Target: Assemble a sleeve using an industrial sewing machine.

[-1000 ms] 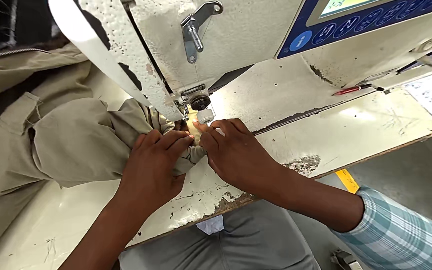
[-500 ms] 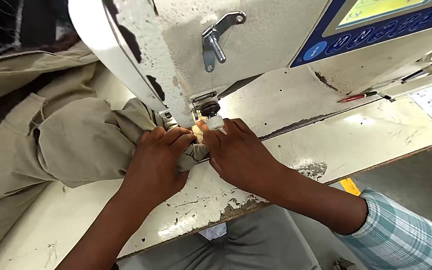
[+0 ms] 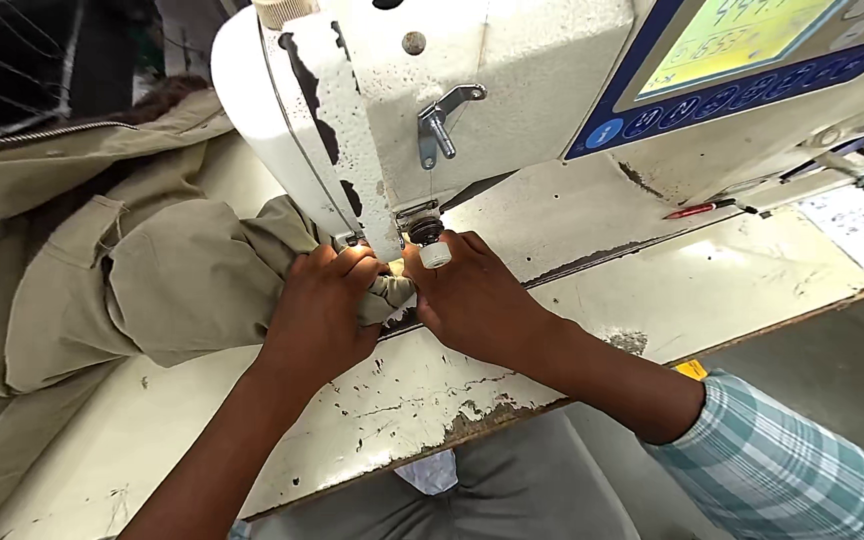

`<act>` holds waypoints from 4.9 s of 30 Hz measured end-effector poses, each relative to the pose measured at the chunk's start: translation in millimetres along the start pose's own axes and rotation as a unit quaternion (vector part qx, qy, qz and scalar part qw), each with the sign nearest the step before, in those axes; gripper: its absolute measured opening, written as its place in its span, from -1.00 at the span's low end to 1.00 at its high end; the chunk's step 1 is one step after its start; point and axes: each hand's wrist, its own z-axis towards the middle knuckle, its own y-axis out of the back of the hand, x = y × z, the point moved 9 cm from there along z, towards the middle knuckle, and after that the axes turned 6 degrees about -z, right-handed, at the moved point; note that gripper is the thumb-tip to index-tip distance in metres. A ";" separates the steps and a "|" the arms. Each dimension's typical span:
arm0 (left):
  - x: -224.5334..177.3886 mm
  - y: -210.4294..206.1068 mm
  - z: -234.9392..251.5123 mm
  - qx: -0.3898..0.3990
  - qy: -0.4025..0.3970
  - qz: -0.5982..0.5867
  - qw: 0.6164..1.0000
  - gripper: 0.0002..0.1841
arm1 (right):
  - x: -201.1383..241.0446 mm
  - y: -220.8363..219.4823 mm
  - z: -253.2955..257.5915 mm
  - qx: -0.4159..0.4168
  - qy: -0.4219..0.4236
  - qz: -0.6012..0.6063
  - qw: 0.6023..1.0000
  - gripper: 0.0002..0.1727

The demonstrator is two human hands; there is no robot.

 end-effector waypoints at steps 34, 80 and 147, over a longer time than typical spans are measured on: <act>23.9 8.4 20.6 0.002 0.145 -0.073 0.987 -0.42 | -48.3 -17.5 30.1 -0.038 -0.047 0.278 0.959 -0.72; -17.9 -3.0 -3.4 0.044 -0.045 0.045 0.997 -0.36 | -3.0 0.3 -9.2 -0.069 0.008 0.017 0.997 -0.65; -15.0 -4.5 0.1 0.003 0.023 0.035 0.999 -0.52 | -26.0 1.2 4.0 -0.138 -0.044 0.148 0.978 -0.57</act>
